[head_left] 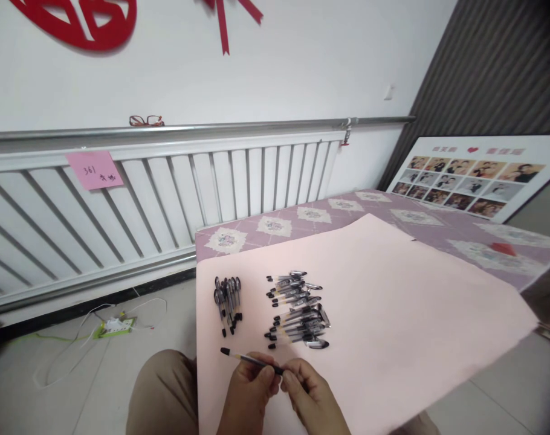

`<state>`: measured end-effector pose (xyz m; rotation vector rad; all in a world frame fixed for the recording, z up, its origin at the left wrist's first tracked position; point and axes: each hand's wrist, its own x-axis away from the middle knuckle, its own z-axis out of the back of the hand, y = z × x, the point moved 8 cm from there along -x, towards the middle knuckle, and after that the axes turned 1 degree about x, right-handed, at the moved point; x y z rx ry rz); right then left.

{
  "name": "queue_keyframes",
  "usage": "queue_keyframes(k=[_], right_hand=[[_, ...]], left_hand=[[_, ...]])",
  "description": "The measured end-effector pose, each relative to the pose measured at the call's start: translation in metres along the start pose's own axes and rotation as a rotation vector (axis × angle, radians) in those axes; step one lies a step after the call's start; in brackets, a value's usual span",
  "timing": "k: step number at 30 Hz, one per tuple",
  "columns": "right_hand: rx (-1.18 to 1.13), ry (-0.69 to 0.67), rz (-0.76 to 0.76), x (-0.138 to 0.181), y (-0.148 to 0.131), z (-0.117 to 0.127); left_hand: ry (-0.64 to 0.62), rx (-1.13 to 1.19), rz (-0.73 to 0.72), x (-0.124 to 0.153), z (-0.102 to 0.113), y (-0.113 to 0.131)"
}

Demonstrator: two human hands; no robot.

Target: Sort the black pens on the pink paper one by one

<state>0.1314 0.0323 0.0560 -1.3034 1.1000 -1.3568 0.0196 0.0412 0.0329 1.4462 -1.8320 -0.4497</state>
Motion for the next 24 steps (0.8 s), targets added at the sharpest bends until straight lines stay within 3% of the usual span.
queue_keyframes(k=[4, 10, 18, 24], right_hand=[[0.040, -0.019, 0.019, 0.000, 0.000, -0.001], [0.024, 0.102, 0.129, 0.000, -0.006, 0.005], [0.034, 0.067, 0.002, 0.001, 0.004, 0.005], [0.041, 0.121, 0.076, 0.001, -0.005, 0.007]], left_hand=[[-0.056, 0.010, -0.040, -0.003, 0.001, -0.004], [0.037, -0.005, 0.002, -0.003, 0.006, -0.007], [0.039, -0.033, -0.023, -0.001, 0.005, -0.003], [0.065, -0.062, -0.002, -0.002, 0.009, -0.003]])
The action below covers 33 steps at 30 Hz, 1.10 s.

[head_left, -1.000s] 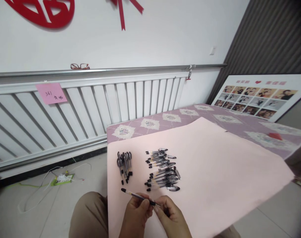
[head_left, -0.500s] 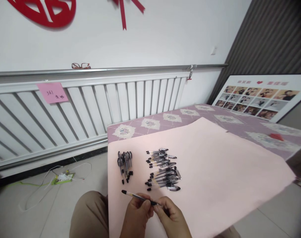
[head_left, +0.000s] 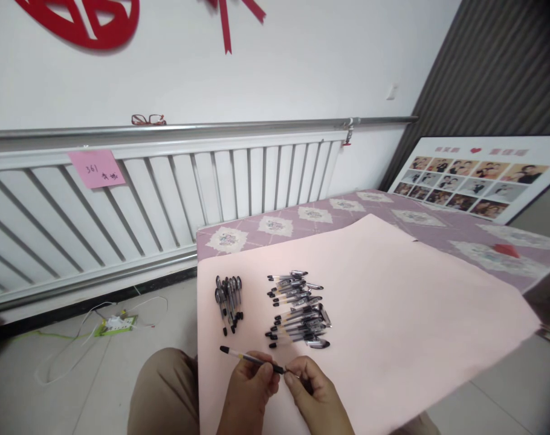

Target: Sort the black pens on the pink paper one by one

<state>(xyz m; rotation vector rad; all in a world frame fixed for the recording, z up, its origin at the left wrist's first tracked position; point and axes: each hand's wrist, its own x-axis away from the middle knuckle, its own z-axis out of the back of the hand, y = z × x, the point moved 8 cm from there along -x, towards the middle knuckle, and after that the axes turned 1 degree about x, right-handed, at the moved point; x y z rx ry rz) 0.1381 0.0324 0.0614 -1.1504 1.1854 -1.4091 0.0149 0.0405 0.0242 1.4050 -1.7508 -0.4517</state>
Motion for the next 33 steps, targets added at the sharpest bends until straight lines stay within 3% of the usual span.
queue_keyframes(k=[13, 18, 20, 24, 25, 27, 33], right_hand=[[-0.031, -0.026, 0.009, -0.004, 0.009, -0.001], [-0.057, -0.018, -0.081, -0.008, 0.015, 0.011], [-0.037, -0.003, -0.057, -0.009, 0.010, 0.018], [0.000, 0.014, -0.008, -0.008, -0.003, 0.024], [0.004, 0.000, 0.004, -0.007, -0.005, 0.023], [0.006, -0.033, 0.029, -0.006, -0.009, 0.020], [-0.022, -0.060, 0.012, -0.003, -0.004, 0.020]], left_hand=[[-0.090, -0.028, 0.033, 0.004, -0.008, 0.003], [-0.201, -0.471, 0.122, 0.009, -0.005, -0.014], [-0.271, -0.710, -0.004, 0.017, -0.012, -0.003], [-0.368, -1.154, -0.787, 0.049, -0.056, 0.057], [-0.424, -1.265, -0.879, 0.054, -0.067, 0.059], [-0.398, -1.426, -0.924, 0.049, -0.075, 0.061], [-0.388, -1.574, -0.772, 0.024, -0.072, 0.037]])
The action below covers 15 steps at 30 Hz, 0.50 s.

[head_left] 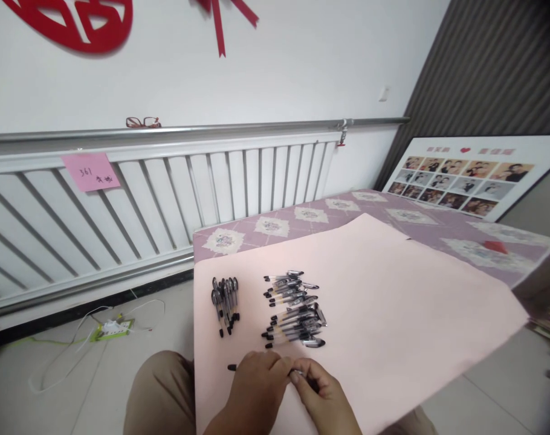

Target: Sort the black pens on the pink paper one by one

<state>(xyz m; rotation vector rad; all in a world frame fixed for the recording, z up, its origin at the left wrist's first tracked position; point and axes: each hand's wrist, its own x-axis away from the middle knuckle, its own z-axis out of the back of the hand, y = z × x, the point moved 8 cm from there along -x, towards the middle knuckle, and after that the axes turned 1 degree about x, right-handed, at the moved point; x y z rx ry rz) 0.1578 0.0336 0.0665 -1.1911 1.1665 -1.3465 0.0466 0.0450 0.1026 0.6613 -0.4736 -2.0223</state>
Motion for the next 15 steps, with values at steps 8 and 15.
queue_keyframes(k=[8, 15], right_hand=[[-0.053, -0.006, -0.158, 0.000, 0.024, 0.000], [-0.057, -0.022, -0.169, -0.001, 0.027, -0.001]], left_hand=[[0.016, 0.168, 0.103, 0.009, 0.002, -0.005], [0.036, 0.210, 0.119, 0.010, 0.002, -0.004]])
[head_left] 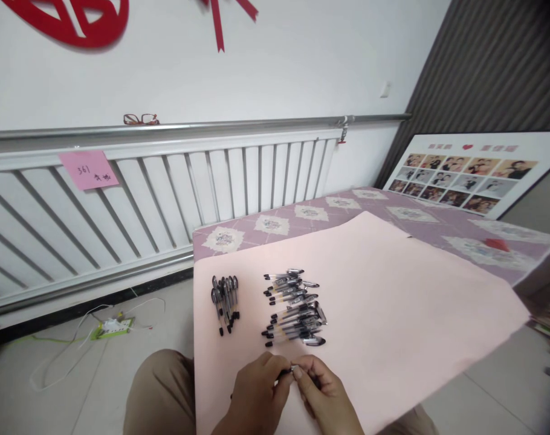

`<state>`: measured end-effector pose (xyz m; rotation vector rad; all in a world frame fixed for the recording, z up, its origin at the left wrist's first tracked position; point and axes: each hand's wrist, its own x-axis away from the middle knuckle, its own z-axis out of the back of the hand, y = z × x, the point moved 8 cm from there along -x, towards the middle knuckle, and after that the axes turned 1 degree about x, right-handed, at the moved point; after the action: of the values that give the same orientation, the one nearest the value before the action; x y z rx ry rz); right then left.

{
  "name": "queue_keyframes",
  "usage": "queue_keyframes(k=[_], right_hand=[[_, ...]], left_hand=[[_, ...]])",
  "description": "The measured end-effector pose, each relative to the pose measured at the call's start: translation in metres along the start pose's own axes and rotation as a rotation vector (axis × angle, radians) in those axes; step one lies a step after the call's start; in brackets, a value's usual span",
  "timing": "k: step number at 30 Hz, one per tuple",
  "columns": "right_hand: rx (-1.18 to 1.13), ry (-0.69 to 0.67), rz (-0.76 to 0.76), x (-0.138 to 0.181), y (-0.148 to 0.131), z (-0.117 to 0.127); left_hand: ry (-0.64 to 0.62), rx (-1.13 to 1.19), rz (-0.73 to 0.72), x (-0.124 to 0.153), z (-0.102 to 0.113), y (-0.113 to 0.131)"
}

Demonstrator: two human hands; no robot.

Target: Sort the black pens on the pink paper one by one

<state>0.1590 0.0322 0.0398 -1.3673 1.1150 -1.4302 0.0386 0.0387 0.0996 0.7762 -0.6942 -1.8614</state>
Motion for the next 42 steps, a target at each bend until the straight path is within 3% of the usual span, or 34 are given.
queue_keyframes(k=[11, 17, 24, 35, 42], right_hand=[[-0.153, 0.139, -0.027, 0.010, -0.010, 0.006], [-0.142, 0.122, -0.047, 0.009, -0.008, 0.004], [-0.131, 0.026, -0.156, -0.005, 0.019, -0.003], [-0.107, 0.045, -0.144, -0.012, 0.032, 0.000], [-0.027, 0.032, -0.030, -0.007, 0.019, -0.001]], left_hand=[[0.028, 0.014, 0.093, 0.001, -0.003, -0.013], [0.036, 0.057, 0.109, 0.003, -0.008, -0.021], [0.044, 0.150, 0.192, 0.000, -0.013, -0.029], [0.015, 0.282, 0.231, -0.005, -0.031, -0.039], [-0.012, 0.276, 0.271, -0.006, -0.036, -0.047]])
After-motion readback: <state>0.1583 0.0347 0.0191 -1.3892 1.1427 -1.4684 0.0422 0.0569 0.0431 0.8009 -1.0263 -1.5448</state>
